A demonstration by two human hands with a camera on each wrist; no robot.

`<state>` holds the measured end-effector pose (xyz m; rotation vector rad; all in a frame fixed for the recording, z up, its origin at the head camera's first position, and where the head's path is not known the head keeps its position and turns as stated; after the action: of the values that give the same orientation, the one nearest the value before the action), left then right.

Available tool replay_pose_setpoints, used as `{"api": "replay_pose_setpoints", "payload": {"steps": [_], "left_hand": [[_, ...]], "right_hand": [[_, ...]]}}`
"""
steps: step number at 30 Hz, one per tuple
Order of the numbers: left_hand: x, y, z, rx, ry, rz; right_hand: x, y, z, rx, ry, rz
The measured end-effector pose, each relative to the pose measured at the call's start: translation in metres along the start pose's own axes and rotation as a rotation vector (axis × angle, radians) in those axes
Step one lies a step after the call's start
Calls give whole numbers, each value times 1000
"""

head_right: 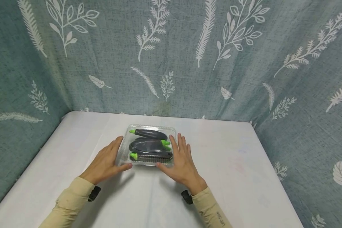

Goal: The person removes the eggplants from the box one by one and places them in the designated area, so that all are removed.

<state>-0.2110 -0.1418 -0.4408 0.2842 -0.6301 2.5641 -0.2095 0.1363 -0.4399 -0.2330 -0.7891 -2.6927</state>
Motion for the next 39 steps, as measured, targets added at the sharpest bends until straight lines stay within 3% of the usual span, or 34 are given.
{"api": "replay_pose_setpoints", "payload": {"steps": [7, 23, 39], "left_hand": [[-1, -1, -2, -75, 21, 24], [0, -4, 2, -82, 4, 27], [0, -7, 6, -96, -11, -14]], "right_hand": [[-1, 6, -12, -12, 46, 1], [0, 7, -15, -49, -52, 63], [1, 6, -14, -47, -53, 48]]}}
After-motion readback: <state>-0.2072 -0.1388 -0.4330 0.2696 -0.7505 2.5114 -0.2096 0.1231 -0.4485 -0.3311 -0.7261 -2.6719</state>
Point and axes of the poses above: each hand's wrist, its own x-axis towards the middle knuckle, its own z-axis out of the back of the hand, y = z × x, the point moved 5 cm from there along x, towards the middle knuckle, and after that the axes turned 5 degrees about -z, right-handed, at the moved point
